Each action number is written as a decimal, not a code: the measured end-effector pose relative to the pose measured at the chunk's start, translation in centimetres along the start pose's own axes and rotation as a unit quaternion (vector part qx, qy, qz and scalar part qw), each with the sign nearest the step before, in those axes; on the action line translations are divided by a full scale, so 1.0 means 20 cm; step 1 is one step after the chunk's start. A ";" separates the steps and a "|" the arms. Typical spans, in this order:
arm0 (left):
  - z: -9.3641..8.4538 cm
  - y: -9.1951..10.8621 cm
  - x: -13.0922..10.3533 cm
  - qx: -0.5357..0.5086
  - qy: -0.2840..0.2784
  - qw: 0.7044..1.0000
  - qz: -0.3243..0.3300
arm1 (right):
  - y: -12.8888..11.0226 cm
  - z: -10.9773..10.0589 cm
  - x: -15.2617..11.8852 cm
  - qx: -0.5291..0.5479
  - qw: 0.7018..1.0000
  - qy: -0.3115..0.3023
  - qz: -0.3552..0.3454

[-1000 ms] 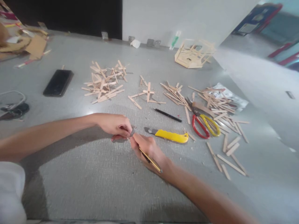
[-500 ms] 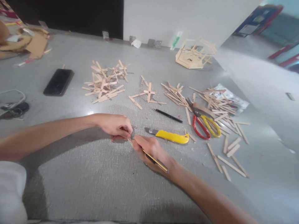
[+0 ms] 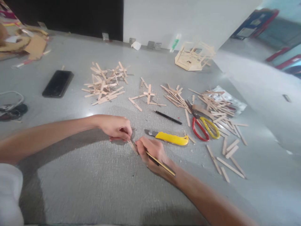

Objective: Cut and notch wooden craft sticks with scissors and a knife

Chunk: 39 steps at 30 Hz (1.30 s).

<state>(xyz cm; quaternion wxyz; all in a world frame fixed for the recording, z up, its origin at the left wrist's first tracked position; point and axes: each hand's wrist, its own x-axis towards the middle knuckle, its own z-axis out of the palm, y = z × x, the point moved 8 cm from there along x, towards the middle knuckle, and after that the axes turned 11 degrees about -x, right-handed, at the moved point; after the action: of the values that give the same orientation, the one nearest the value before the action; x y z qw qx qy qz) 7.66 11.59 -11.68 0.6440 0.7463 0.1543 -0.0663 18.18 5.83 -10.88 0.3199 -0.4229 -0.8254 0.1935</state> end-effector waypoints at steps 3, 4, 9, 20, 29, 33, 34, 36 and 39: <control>0.00 0.00 0.00 -0.002 0.001 1.000 -0.003 | -0.01 0.02 0.00 -0.015 0.999 -0.026 -0.013; 0.00 0.00 0.00 -0.001 0.001 1.000 -0.003 | 0.00 0.02 0.00 -0.018 0.999 -0.031 -0.011; 0.00 -0.01 0.00 -0.003 -0.001 1.000 -0.006 | 0.00 0.03 0.01 -0.020 0.999 -0.045 0.003; 0.00 -0.01 0.01 -0.003 0.004 1.000 -0.010 | -0.06 0.04 0.03 -0.061 0.996 -0.045 -0.041; 0.00 -0.02 0.00 -0.024 0.004 0.999 -0.024 | -0.06 0.04 0.03 -0.065 0.993 -0.089 -0.038; 0.00 -0.02 0.00 -0.035 0.009 0.999 -0.029 | -0.04 0.03 0.01 -0.065 0.994 -0.082 -0.023; 0.00 -0.02 0.00 -0.038 0.008 0.999 -0.031 | -0.03 0.03 0.00 -0.064 0.995 -0.076 -0.015; 0.00 -0.03 0.00 -0.044 0.004 0.998 -0.034 | -0.01 0.01 0.00 -0.062 0.997 -0.053 -0.004; 0.00 -0.03 0.00 -0.055 0.007 0.998 -0.036 | 0.00 -0.02 -0.01 -0.058 0.998 -0.025 -0.017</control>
<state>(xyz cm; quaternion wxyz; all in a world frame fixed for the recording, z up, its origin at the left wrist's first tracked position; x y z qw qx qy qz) 7.41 11.71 -12.29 0.6801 0.7043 0.1891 -0.0754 18.49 5.73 -10.62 0.2772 -0.4221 -0.8500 0.1501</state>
